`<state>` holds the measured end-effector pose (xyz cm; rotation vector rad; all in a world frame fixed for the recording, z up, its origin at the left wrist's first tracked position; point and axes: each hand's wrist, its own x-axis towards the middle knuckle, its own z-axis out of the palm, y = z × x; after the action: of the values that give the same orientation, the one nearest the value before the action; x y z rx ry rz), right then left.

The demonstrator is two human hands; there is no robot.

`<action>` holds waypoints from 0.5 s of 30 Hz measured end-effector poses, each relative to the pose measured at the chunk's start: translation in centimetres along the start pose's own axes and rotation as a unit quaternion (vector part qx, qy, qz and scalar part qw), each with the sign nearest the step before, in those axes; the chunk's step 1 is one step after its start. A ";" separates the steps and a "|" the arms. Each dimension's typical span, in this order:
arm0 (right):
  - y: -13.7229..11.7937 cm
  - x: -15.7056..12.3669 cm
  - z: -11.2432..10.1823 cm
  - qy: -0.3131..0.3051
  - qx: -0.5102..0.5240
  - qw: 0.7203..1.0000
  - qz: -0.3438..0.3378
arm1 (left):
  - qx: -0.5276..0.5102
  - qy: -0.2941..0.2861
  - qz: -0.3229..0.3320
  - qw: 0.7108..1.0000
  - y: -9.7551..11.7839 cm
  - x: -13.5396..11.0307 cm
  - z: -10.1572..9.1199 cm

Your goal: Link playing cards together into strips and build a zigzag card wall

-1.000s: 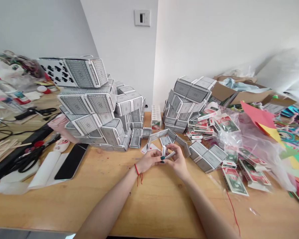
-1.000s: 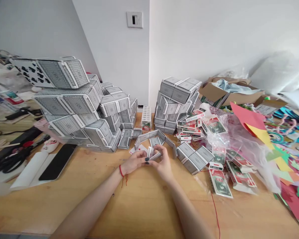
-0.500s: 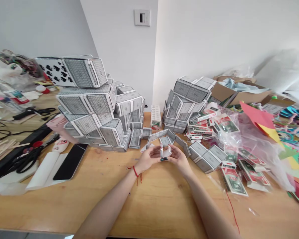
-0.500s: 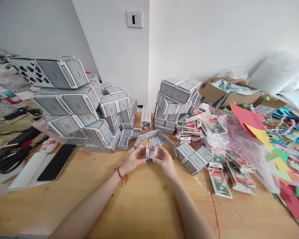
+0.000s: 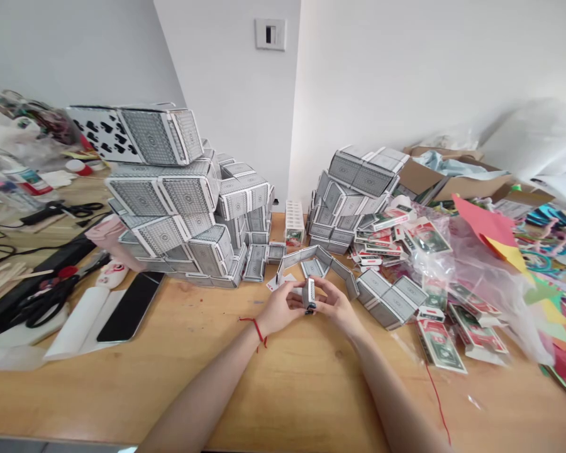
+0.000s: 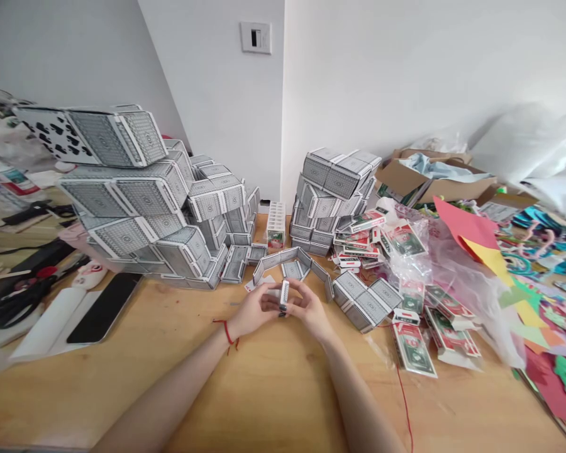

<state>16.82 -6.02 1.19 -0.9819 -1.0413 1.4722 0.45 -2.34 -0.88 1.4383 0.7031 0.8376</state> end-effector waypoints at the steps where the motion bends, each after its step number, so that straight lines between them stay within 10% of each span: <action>1: 0.1 0.0 0.0 0.001 -0.005 1.000 0.004 | 0.013 0.009 0.010 1.000 -0.1 -0.1 0.0; 15: 1.9 0.4 0.9 0.053 -0.021 0.998 0.021 | 0.152 0.077 0.071 0.983 -0.4 -0.2 0.1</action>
<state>15.41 -5.86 -0.44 -1.1061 -0.9845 1.4204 0.44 -2.54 -1.27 1.7253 0.8821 0.9910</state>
